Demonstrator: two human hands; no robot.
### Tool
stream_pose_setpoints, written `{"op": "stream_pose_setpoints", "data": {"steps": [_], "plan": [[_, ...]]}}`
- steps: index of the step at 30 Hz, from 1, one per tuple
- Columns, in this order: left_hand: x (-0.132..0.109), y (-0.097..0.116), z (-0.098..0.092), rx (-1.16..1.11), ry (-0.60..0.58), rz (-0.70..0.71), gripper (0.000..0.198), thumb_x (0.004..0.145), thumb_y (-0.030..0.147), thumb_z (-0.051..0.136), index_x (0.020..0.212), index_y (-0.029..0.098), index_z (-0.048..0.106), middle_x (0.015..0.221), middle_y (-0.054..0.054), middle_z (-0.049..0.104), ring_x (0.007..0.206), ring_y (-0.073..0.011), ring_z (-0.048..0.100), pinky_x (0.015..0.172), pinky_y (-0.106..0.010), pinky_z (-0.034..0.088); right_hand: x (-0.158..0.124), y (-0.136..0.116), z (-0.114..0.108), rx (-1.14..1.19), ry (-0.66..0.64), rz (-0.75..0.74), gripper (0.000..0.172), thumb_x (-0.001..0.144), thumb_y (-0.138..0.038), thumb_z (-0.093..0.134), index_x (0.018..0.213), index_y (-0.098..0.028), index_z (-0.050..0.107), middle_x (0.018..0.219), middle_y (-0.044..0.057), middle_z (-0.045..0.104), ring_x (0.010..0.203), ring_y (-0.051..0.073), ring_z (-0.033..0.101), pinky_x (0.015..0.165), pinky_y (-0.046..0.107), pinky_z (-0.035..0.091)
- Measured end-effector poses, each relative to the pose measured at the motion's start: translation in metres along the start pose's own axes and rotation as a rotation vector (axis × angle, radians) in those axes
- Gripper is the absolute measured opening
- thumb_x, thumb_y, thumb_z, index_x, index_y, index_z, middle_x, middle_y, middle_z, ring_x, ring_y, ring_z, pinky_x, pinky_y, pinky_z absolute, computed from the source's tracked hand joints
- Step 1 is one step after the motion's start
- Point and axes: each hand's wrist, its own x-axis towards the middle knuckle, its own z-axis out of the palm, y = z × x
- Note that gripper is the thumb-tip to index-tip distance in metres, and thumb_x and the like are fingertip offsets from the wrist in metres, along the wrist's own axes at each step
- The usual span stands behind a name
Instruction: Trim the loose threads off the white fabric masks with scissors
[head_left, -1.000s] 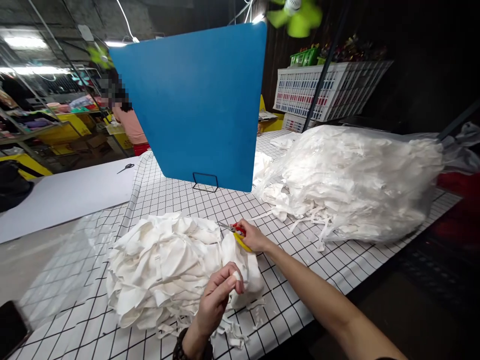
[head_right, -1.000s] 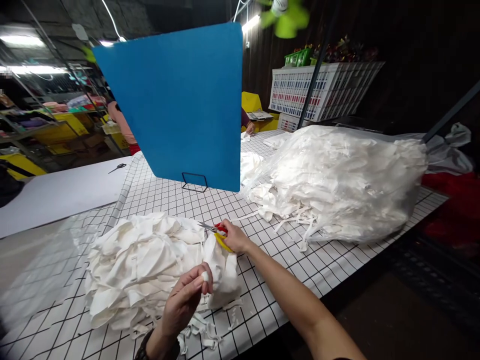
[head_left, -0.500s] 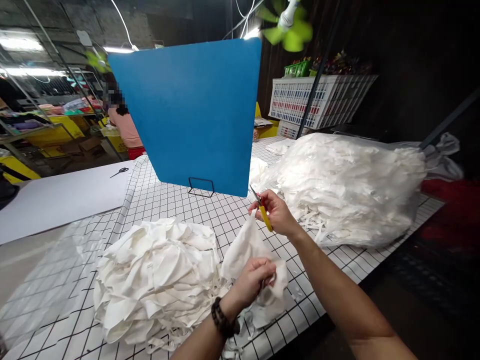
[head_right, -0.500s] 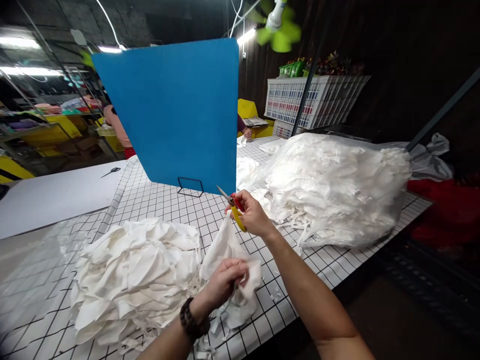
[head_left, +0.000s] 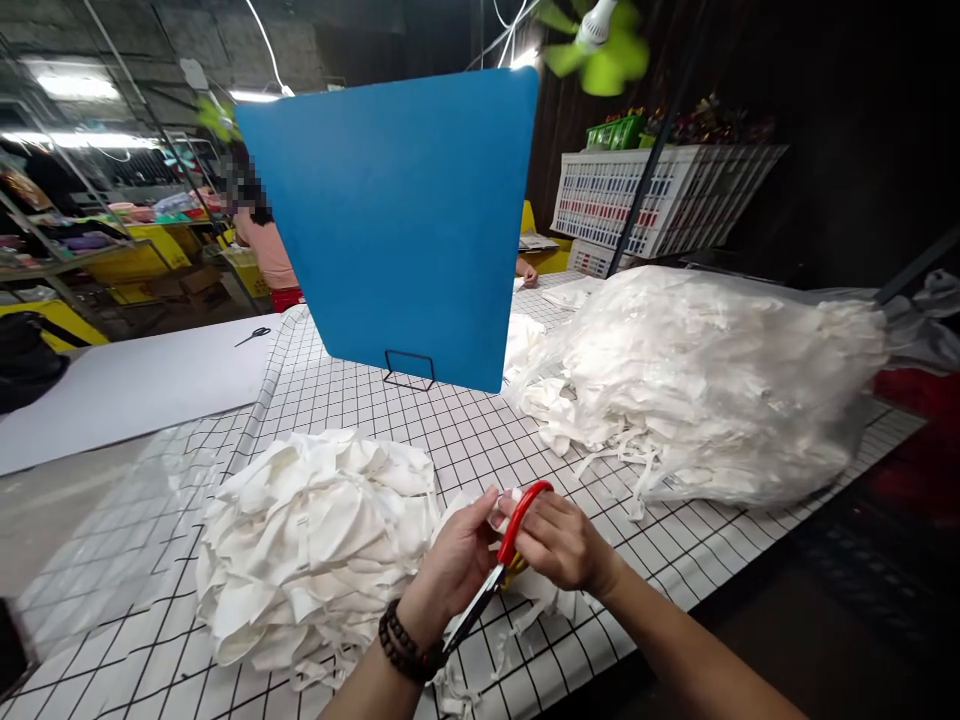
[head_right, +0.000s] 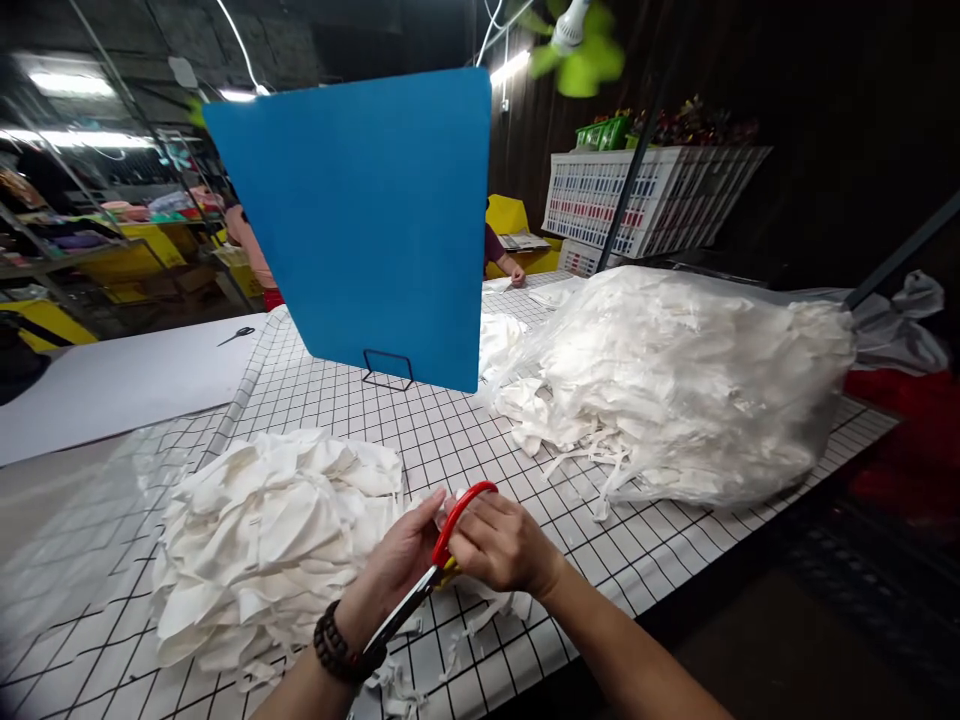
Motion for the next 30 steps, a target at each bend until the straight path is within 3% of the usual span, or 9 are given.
{"op": "stream_pose_setpoints", "data": {"steps": [3,7,11,15,18,21,26,28,30], "plan": [[0.004,0.002,0.003,0.017,0.065,0.102,0.032,0.082,0.034,0.071,0.1,0.009,0.069,0.089,-0.007,0.067,0.054,-0.0061,0.049,0.05,-0.018,0.042,-0.009,-0.007,-0.007,-0.082,0.013,0.076,0.018,0.088,-0.005,0.043,0.1,-0.014,0.054,0.092,0.018,0.072,0.09,0.028,0.069,0.071,0.042,0.055],[-0.007,0.015,0.003,0.027,0.159,0.315,0.037,0.088,0.037,0.064,0.118,0.015,0.064,0.116,-0.011,0.063,0.05,-0.0012,0.039,0.042,-0.014,0.033,-0.026,-0.024,-0.024,0.025,-0.031,0.461,0.027,0.082,-0.004,0.054,0.105,-0.018,0.053,0.085,0.01,0.07,0.074,0.022,0.066,0.067,0.037,0.053],[-0.022,0.023,-0.001,0.054,0.117,0.29,0.037,0.088,0.03,0.066,0.123,0.017,0.062,0.1,-0.006,0.065,0.05,-0.0012,0.037,0.044,-0.014,0.034,-0.027,-0.043,-0.035,0.602,-0.18,0.973,0.028,0.079,-0.022,0.07,0.103,-0.023,0.055,0.09,0.004,0.068,0.066,0.015,0.061,0.058,0.026,0.052],[-0.032,0.02,-0.004,0.142,0.046,0.192,0.03,0.083,0.023,0.072,0.11,0.012,0.069,0.086,-0.003,0.061,0.054,-0.0031,0.042,0.05,-0.016,0.04,-0.017,-0.033,-0.013,0.889,0.062,1.31,0.026,0.082,-0.03,0.071,0.099,-0.025,0.052,0.118,0.008,0.064,0.093,0.017,0.064,0.08,0.031,0.054],[-0.04,0.018,-0.005,0.256,-0.021,0.12,0.022,0.081,0.026,0.073,0.094,0.008,0.073,0.075,-0.003,0.06,0.056,-0.0052,0.046,0.055,-0.018,0.043,-0.009,-0.02,0.02,1.142,0.129,1.32,0.036,0.073,-0.028,0.079,0.094,-0.025,0.05,0.122,0.007,0.062,0.095,0.017,0.064,0.082,0.032,0.053],[-0.049,0.019,-0.008,0.358,-0.045,0.104,0.028,0.082,0.034,0.072,0.088,0.006,0.073,0.061,-0.001,0.055,0.051,-0.0058,0.046,0.051,-0.018,0.039,-0.001,-0.018,0.045,1.334,0.114,1.281,0.042,0.065,-0.024,0.084,0.089,-0.024,0.05,0.099,0.003,0.068,0.081,0.015,0.065,0.072,0.028,0.053],[-0.053,0.014,-0.02,0.493,0.025,0.094,0.037,0.082,0.045,0.068,0.093,0.01,0.07,0.075,-0.006,0.066,0.044,-0.0049,0.041,0.044,-0.02,0.036,0.009,-0.019,0.048,1.159,0.331,1.31,0.028,0.076,-0.021,0.074,0.088,-0.024,0.05,0.089,-0.001,0.068,0.077,0.012,0.063,0.07,0.024,0.051],[-0.052,0.011,-0.022,0.634,0.09,0.211,0.037,0.083,0.048,0.066,0.088,0.012,0.071,0.072,-0.005,0.064,0.047,-0.0072,0.044,0.046,-0.021,0.037,0.012,-0.018,0.043,1.11,0.316,1.307,0.027,0.076,-0.022,0.074,0.089,-0.024,0.05,0.09,0.0,0.068,0.08,0.013,0.063,0.072,0.025,0.051],[-0.052,0.009,-0.022,0.798,0.197,0.444,0.033,0.083,0.046,0.066,0.082,0.014,0.072,0.08,-0.007,0.062,0.06,-0.012,0.052,0.055,-0.023,0.041,0.013,-0.018,0.04,1.099,0.26,1.326,0.029,0.074,-0.024,0.076,0.088,-0.023,0.05,0.093,0.001,0.067,0.081,0.014,0.064,0.072,0.025,0.052]]}}
